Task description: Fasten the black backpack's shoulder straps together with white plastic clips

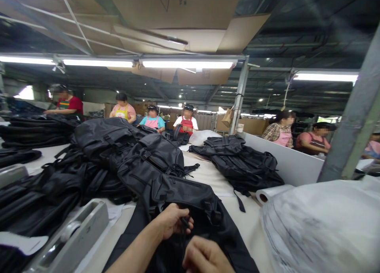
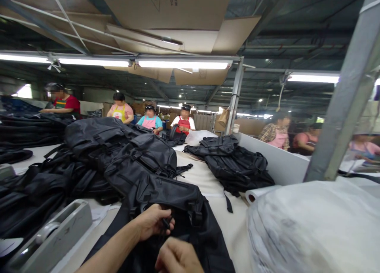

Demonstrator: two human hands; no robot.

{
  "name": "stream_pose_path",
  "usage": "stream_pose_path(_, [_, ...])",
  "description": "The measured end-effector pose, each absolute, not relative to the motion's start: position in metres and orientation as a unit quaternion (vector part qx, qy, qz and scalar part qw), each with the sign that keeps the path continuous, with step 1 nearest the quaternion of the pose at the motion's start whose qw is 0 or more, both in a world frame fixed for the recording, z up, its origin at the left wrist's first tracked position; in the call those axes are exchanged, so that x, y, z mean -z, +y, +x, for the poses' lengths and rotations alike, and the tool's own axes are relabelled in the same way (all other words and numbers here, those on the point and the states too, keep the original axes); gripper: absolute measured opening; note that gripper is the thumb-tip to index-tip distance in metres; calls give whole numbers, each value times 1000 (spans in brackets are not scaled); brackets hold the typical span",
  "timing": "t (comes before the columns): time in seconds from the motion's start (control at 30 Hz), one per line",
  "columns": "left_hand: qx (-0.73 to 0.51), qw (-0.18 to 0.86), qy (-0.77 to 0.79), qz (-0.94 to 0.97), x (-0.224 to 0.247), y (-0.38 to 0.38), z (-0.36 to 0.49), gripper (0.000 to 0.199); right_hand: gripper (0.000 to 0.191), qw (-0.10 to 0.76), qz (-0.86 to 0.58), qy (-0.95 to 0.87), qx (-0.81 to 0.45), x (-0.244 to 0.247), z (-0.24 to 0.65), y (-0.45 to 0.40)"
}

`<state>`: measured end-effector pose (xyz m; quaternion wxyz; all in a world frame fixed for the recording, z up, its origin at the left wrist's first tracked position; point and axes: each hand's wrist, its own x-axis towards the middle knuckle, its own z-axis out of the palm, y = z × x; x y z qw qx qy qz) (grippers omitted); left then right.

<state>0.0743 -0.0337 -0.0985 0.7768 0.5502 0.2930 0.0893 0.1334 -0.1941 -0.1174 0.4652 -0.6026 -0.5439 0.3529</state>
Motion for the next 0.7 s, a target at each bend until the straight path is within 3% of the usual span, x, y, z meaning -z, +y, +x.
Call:
stream_pose_path(0.13, [-95, 800, 290, 516, 96, -39, 67, 13, 40, 555, -673, -323, -367, 110, 159, -173])
stream_pose_path(0.33, [-84, 769, 279, 569, 92, -53, 46, 5, 16, 505, -714, -289, -388, 97, 154, -162])
stream_pose_path(0.47, [-59, 698, 309, 643, 90, -55, 35, 12, 16, 500, -667, -246, -494, 84, 147, -166])
stream_pose_path(0.6, [-50, 654, 319, 684, 87, -59, 21, 16, 27, 551, -584, -161, -574, 82, 144, -166])
stream_pose_path(0.7, [-61, 694, 311, 646, 86, -69, 8, 10, 17, 594, -491, -135, -623, 92, 139, -163])
